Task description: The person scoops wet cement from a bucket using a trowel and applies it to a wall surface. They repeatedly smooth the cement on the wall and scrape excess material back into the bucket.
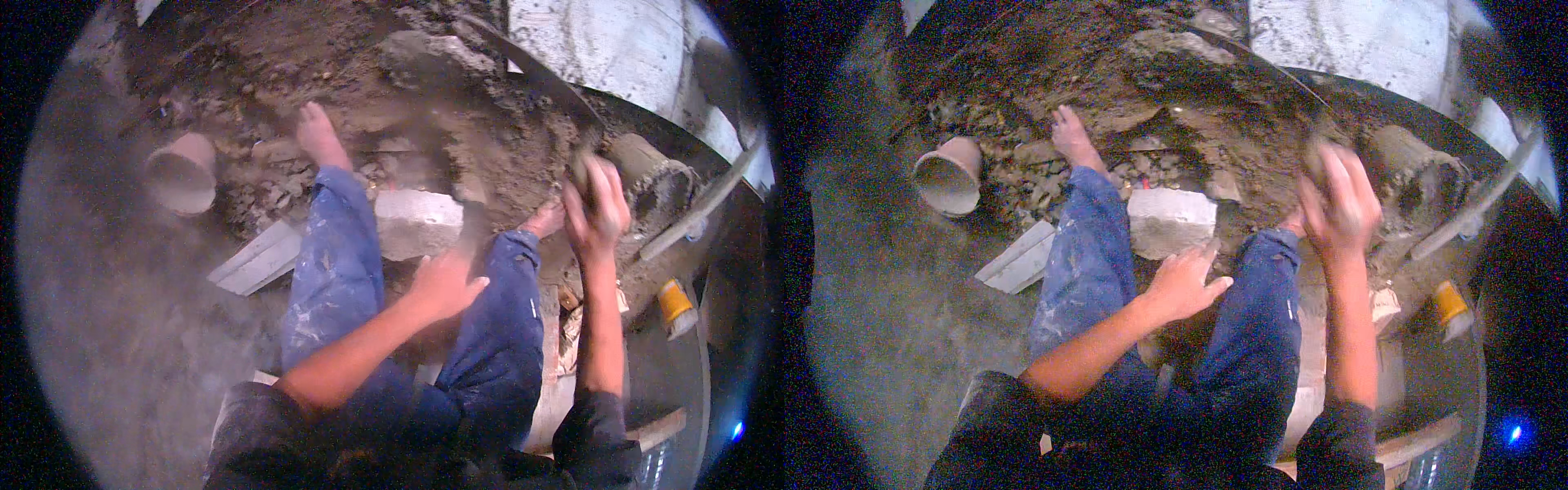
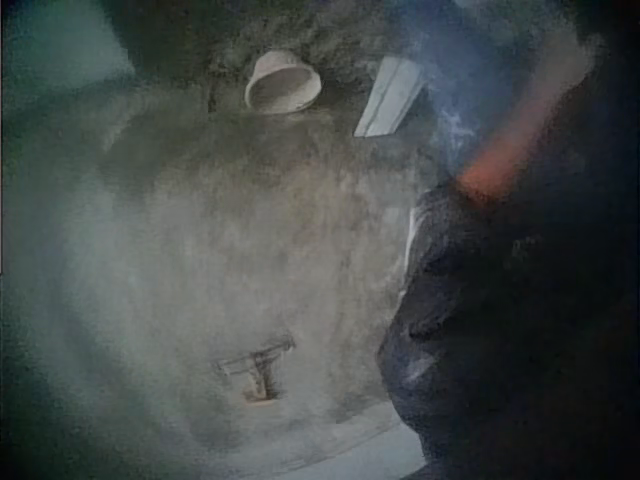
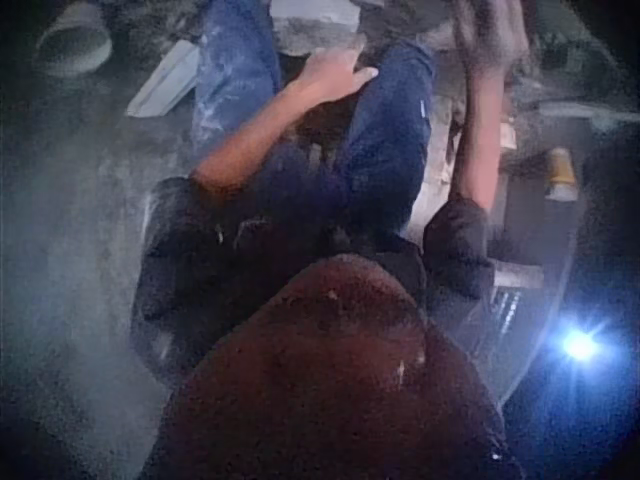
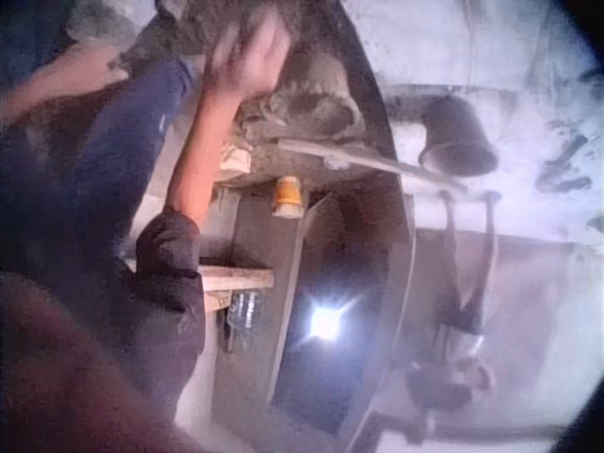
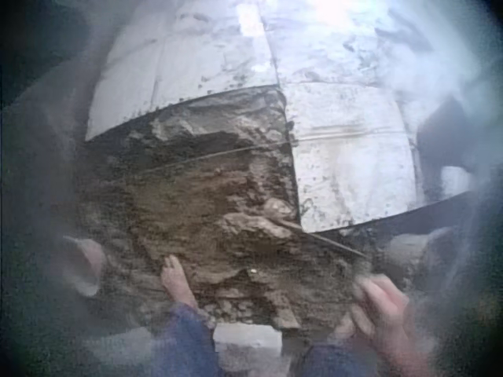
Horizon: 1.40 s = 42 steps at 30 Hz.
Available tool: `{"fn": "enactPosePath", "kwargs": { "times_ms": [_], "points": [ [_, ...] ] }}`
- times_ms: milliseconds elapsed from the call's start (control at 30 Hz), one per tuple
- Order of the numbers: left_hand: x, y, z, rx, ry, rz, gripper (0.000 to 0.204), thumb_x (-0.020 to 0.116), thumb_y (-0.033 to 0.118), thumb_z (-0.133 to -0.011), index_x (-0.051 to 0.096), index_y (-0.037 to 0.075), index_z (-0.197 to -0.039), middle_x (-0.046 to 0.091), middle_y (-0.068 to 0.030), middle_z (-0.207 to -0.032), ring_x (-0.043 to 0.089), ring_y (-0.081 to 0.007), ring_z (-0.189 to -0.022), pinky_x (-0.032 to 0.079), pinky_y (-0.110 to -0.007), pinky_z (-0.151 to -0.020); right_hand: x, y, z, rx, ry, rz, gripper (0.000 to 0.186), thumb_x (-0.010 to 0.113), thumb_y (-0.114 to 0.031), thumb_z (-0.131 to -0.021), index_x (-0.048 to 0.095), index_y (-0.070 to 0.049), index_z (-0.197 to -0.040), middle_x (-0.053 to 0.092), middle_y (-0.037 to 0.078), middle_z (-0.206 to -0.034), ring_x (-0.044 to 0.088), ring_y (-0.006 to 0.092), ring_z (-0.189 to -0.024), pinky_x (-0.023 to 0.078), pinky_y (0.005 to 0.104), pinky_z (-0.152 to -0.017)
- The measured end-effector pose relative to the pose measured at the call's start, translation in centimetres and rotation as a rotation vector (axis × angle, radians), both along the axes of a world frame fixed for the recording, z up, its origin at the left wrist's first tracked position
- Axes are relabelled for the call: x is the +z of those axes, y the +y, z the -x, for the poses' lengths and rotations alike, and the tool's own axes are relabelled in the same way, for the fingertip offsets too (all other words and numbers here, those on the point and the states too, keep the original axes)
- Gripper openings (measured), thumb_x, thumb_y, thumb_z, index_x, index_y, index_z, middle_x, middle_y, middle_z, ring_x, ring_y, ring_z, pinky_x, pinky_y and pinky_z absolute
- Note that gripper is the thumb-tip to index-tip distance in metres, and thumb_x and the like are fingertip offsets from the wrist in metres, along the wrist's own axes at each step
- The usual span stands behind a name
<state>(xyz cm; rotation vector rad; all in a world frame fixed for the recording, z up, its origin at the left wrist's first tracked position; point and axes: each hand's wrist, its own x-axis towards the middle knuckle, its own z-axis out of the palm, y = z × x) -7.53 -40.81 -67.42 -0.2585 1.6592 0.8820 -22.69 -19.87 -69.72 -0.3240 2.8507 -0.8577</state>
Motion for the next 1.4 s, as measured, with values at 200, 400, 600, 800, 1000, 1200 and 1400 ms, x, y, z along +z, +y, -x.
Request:
{"fn": "enactPosePath", "kwargs": {
  "times_ms": [200,400,600,800,1000,1200,1400],
  "points": [
    [0.9,-0.1,1.5,-0.065,-0.12,-0.044,0.07,0.059,0.051,-0.088,0.05,0.0,-0.134,0.062,-0.0289,-0.118,0.057,-0.0434,-0.114,0.045,-0.048,-0.098,12.0,20.1,-12.1,-0.39,-0.396,-0.575,0.033,0.061,-0.018,-0.093,0.059,-0.001,-0.121,0.064,0.019,-0.108,0.063,0.0352,-0.097,0.051,0.042,-0.084],
    [0.9,0.4,3.8,-0.059,-0.159,-0.092,0.063,0.058,0.05,-0.09,0.054,0.002,-0.13,0.064,-0.0275,-0.112,0.059,-0.043,-0.111,0.046,-0.048,-0.094,3.2,26.5,-8.5,-0.165,-0.625,-0.728,0.033,0.056,-0.03,-0.095,0.06,-0.004,-0.115,0.066,0.021,-0.104,0.063,0.04,-0.096,0.052,0.0451,-0.079],
    [0.6,0.8,2.5,-0.138,-0.122,-0.033,0.064,0.058,0.051,-0.09,0.055,0.0,-0.128,0.063,-0.0287,-0.113,0.058,-0.0439,-0.111,0.046,-0.048,-0.095,-0.8,22.9,-11.3,-0.76,-0.854,0.09,0.034,0.054,-0.038,-0.097,0.06,-0.005,-0.101,0.053,0.001,-0.07,0.049,0.0099,-0.056,0.04,0.027,-0.048],
    [-0.1,1.4,2.3,-0.206,-0.086,-0.029,0.066,0.058,0.052,-0.089,0.056,-0.003,-0.126,0.062,-0.0299,-0.115,0.058,-0.0447,-0.111,0.046,-0.048,-0.095,0.0,19.5,-8.4,-1.08,-0.945,0.456,0.027,0.052,-0.036,-0.098,0.057,-0.009,-0.102,0.055,0.001,-0.074,0.051,0.009,-0.053,0.041,0.0249,-0.044],
    [-0.6,1.1,1.9,-0.228,-0.043,-0.026,0.068,0.059,0.054,-0.089,0.057,-0.005,-0.124,0.061,-0.0311,-0.116,0.057,-0.0455,-0.111,0.045,-0.048,-0.096,2.1,19.8,-14.4,-1.127,-0.73,0.497,0.031,0.053,-0.028,-0.097,0.058,-0.005,-0.118,0.061,0.005,-0.082,0.056,0.0106,-0.06,0.046,0.0244,-0.054],
    [0.0,0.1,1.5,-0.187,-0.111,0.015,0.069,0.058,0.054,-0.089,0.057,-0.006,-0.123,0.059,-0.0318,-0.12,0.056,-0.0445,-0.114,0.045,-0.048,-0.097,7.0,22.9,-18.0,-0.6,-0.433,0.011,0.032,0.051,-0.02,-0.099,0.057,0.001,-0.122,0.057,0.0,-0.082,0.049,0.0052,-0.062,0.039,0.0204,-0.054],
    [-0.4,-0.6,-1.0,-0.127,0.017,-0.091,0.071,0.057,0.052,-0.088,0.052,-0.007,-0.128,0.055,-0.0305,-0.128,0.054,-0.0435,-0.119,0.044,-0.047,-0.101,11.9,12.2,-9.7,-0.466,-0.939,0.076,0.038,0.059,-0.021,-0.091,0.06,0.005,-0.119,0.066,0.016,-0.106,0.063,0.0257,-0.097,0.048,0.0385,-0.087]
  ]
}}
